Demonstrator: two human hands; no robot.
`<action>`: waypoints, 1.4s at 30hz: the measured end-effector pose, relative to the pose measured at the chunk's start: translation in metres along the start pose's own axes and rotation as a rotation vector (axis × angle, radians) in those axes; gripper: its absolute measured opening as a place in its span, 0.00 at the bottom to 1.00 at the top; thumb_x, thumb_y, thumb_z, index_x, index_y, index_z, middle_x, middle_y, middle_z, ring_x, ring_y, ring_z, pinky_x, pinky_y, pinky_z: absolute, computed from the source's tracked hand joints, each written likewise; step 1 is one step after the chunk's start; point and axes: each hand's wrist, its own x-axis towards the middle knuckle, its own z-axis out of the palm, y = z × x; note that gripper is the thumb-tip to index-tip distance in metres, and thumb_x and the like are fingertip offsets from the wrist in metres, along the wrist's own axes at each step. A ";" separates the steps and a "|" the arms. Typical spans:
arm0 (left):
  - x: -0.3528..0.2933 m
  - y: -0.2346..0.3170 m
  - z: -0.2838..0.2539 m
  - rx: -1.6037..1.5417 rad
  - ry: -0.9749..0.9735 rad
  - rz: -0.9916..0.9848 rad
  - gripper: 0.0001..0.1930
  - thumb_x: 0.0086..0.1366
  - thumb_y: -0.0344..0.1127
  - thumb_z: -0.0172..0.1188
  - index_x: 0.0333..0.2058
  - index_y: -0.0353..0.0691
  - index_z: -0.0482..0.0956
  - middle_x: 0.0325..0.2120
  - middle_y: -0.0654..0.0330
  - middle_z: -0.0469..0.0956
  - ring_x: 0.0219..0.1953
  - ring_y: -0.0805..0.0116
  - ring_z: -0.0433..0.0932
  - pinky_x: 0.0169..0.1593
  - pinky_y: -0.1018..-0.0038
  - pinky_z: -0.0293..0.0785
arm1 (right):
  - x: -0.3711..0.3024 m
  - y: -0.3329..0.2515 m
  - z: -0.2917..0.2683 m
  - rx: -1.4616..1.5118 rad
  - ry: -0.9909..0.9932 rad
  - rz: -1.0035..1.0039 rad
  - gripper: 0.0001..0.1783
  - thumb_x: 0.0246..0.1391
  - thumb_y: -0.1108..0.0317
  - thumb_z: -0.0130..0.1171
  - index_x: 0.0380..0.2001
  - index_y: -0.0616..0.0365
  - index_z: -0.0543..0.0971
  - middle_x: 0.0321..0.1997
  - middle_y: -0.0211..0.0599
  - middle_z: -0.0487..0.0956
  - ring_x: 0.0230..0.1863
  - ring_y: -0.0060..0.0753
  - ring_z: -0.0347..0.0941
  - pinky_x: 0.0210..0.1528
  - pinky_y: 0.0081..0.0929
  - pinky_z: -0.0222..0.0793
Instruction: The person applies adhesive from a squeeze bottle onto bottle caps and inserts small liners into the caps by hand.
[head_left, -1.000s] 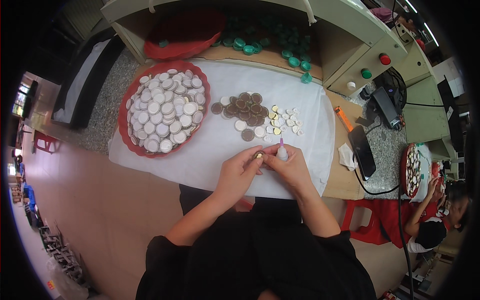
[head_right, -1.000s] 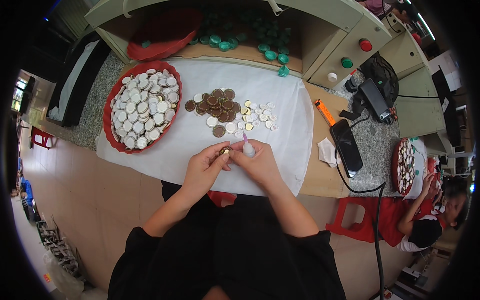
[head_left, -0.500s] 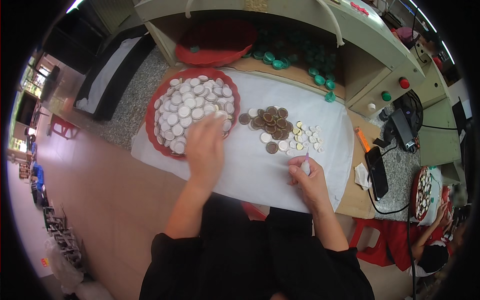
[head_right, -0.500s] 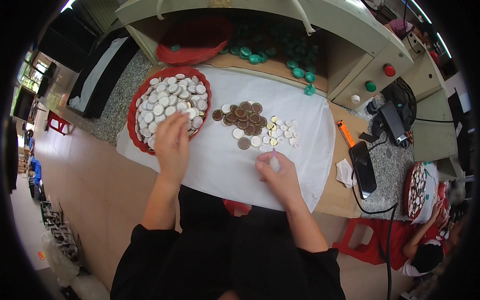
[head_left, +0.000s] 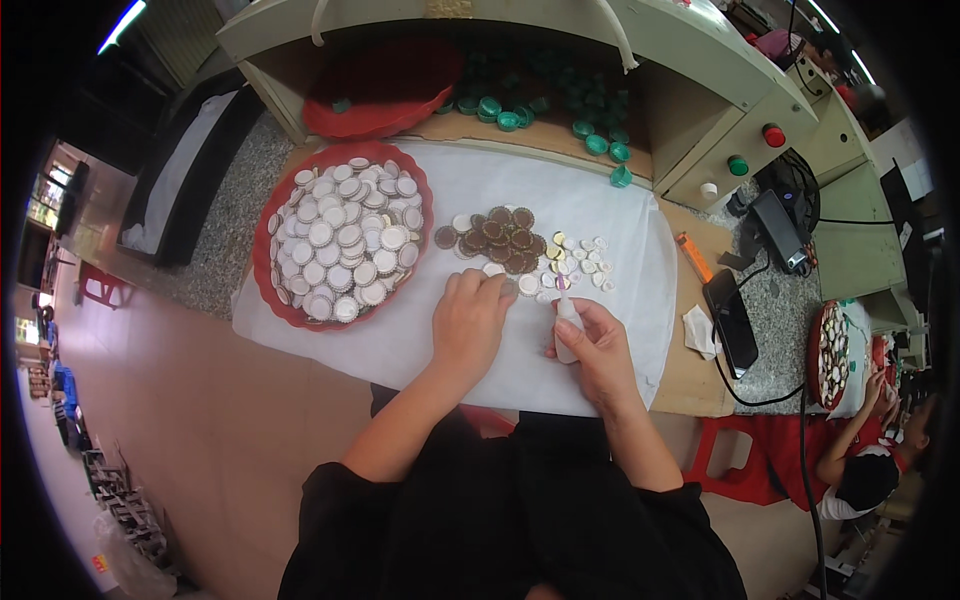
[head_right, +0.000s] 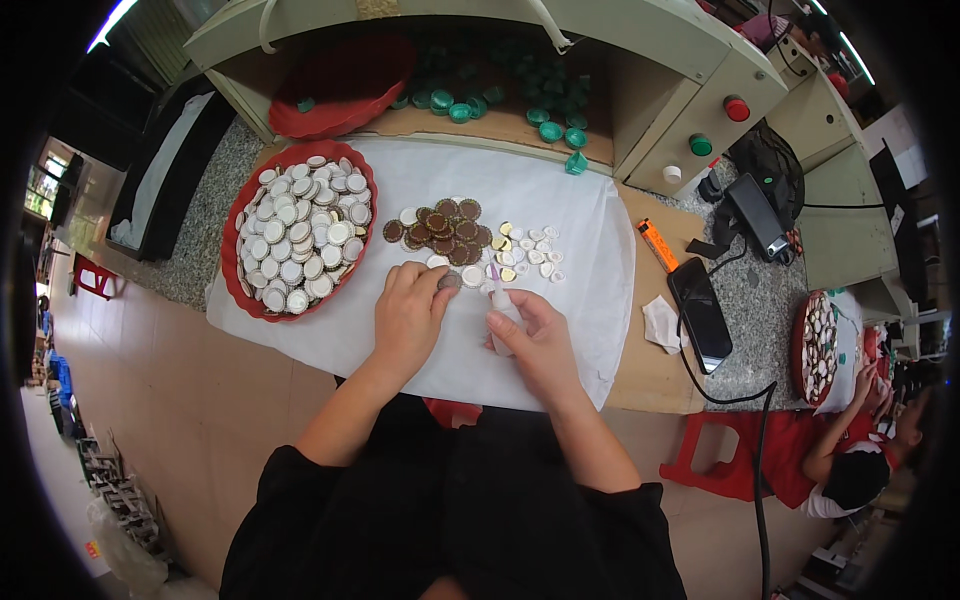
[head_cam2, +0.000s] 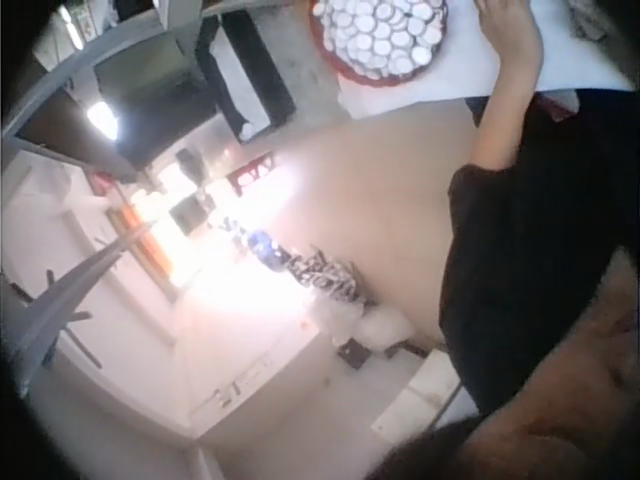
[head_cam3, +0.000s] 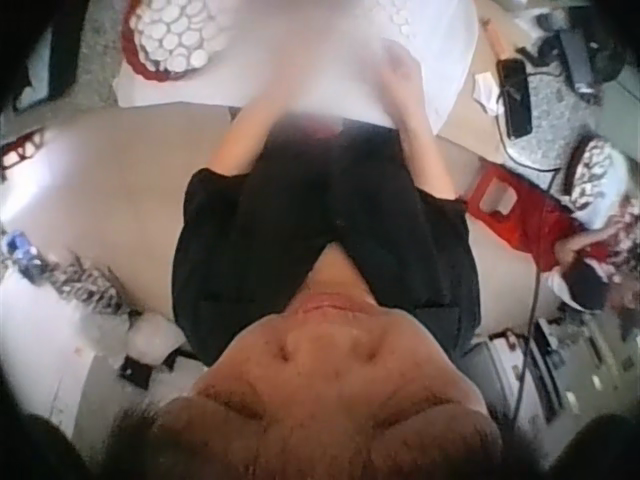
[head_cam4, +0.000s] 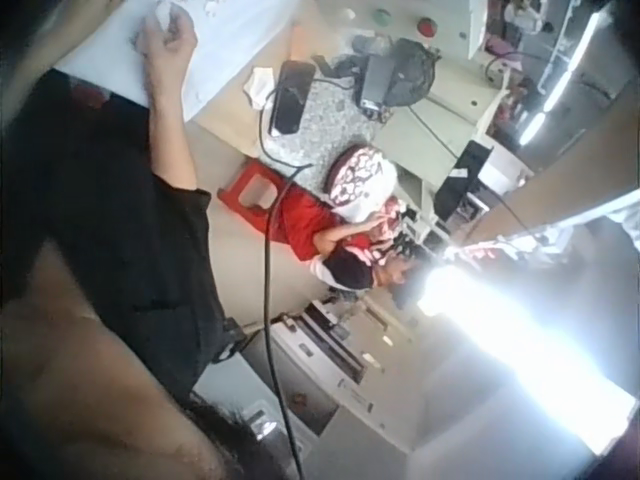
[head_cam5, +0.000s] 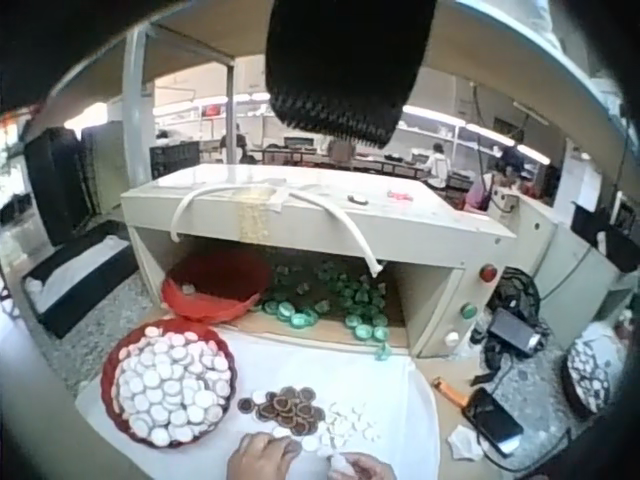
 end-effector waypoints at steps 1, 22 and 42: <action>0.000 -0.001 -0.001 -0.004 0.008 0.016 0.13 0.46 0.27 0.58 0.33 0.34 0.72 0.24 0.57 0.69 0.29 0.59 0.68 0.31 0.69 0.66 | 0.000 0.001 0.001 -0.035 -0.007 -0.038 0.14 0.48 0.69 0.54 0.38 0.63 0.69 0.33 0.31 0.70 0.28 0.19 0.67 0.31 0.20 0.67; -0.015 -0.004 -0.019 -1.811 -0.465 -0.798 0.18 0.63 0.31 0.39 0.50 0.30 0.58 0.42 0.50 0.68 0.40 0.64 0.70 0.41 0.75 0.67 | 0.001 -0.019 -0.004 0.285 0.204 -0.086 0.17 0.40 0.74 0.59 0.36 0.58 0.69 0.31 0.32 0.73 0.29 0.22 0.68 0.33 0.17 0.64; -0.022 -0.012 -0.007 -1.971 -0.440 -0.729 0.21 0.63 0.40 0.40 0.49 0.31 0.59 0.38 0.56 0.70 0.33 0.73 0.68 0.35 0.80 0.64 | -0.004 -0.007 0.009 -0.361 0.043 -0.514 0.12 0.51 0.67 0.49 0.35 0.62 0.63 0.32 0.35 0.65 0.30 0.23 0.63 0.31 0.18 0.60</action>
